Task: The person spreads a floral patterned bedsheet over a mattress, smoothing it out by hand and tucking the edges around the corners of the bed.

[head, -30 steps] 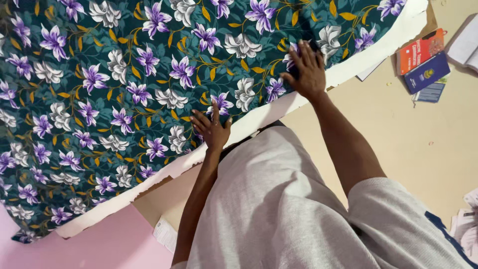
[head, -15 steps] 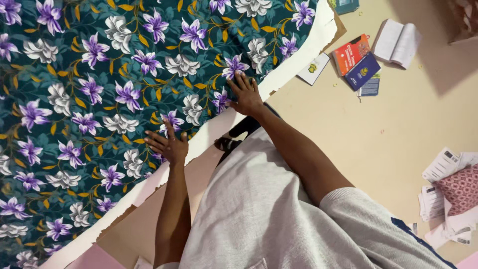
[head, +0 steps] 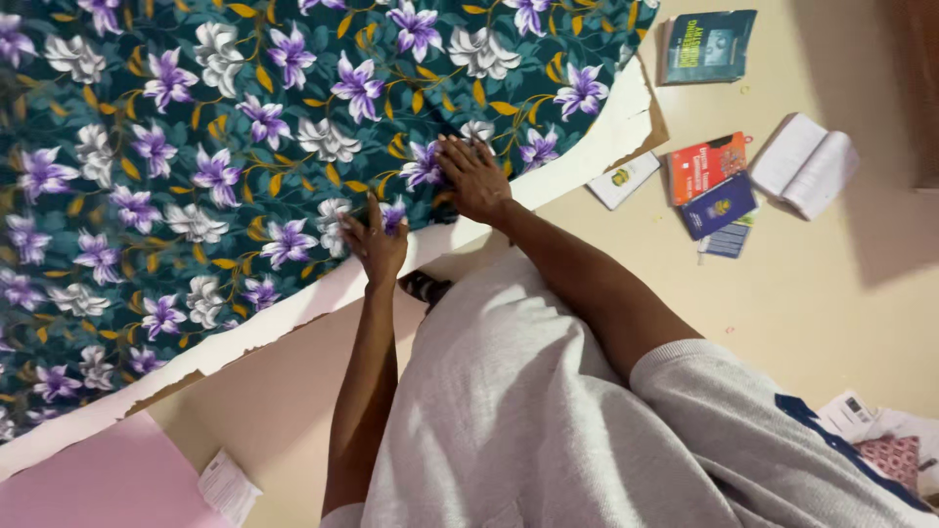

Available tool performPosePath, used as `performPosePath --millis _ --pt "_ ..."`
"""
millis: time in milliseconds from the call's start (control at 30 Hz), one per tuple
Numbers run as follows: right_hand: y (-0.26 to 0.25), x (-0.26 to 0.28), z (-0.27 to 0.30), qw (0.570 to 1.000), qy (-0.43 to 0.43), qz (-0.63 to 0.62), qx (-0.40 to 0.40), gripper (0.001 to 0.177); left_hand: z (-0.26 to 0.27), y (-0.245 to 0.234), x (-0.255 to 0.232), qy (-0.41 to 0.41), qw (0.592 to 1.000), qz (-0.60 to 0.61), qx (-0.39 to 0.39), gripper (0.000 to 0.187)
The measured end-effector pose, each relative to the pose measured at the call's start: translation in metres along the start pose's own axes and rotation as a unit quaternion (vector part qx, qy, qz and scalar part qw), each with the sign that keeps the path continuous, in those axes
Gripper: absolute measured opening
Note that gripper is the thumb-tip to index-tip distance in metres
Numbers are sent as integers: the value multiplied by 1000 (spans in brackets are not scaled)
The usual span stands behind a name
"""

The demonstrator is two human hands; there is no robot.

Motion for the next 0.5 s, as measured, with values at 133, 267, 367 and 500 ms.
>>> performPosePath --millis 133,267,367,500 --pt "-19 -57 18 997 -56 58 -7 75 20 33 -86 74 995 -40 -47 87" --pt "-55 -102 35 998 -25 9 -52 76 61 71 -111 13 999 47 -19 88" --pt "-51 -121 40 1000 5 5 -27 81 80 76 -107 38 996 72 -22 89" --pt "-45 -126 47 1000 -10 -1 6 85 91 90 -112 -13 988 154 5 90"
Point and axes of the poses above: each hand's wrist, its own z-axis away from the middle knuckle, its own y-axis out of the palm, x = y × z, the point moved 8 cm from there along -z, towards the middle knuckle, and after that the axes turned 14 degrees about z, right-handed, at the moved point
